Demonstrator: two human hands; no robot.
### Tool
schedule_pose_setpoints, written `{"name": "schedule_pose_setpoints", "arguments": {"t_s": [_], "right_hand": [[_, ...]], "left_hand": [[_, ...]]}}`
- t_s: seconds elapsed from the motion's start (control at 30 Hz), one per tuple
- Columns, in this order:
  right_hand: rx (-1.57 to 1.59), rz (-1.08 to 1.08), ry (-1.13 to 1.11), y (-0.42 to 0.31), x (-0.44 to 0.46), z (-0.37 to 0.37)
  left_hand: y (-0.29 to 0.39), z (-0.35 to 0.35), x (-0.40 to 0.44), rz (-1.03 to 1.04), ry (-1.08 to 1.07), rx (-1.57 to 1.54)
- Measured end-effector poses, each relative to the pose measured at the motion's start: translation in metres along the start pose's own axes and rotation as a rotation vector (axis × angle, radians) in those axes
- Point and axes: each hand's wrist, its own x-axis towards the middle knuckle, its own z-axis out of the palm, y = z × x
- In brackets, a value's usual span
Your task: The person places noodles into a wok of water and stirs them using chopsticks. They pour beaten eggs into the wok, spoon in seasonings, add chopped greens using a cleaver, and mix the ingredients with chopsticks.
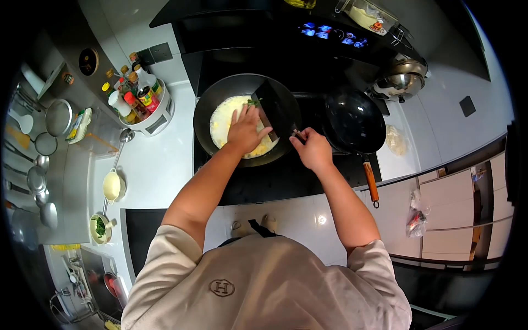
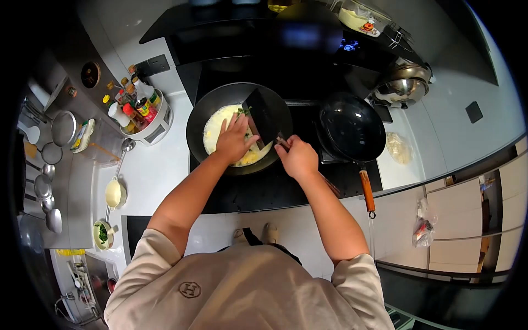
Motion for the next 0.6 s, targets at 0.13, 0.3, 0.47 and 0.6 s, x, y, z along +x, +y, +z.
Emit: {"name": "schedule_pose_setpoints", "arguments": {"t_s": [0.13,0.3,0.47,0.6], "right_hand": [[-0.013,-0.017,0.019,0.01,0.006,0.002],[0.013,-0.045,-0.042,0.009,0.004,-0.003],[0.037,-0.042,-0.014,0.021,0.0,-0.012],[0.066,-0.041,0.04,0.03,0.002,-0.007]], "left_hand": [[-0.007,0.013,-0.001,-0.079,0.126,0.065],[0.016,-0.013,0.026,0.171,0.168,-0.107],[0.008,0.006,0.022,-0.24,-0.136,-0.253],[0.019,-0.001,0.021,-0.028,0.05,-0.358]]}}
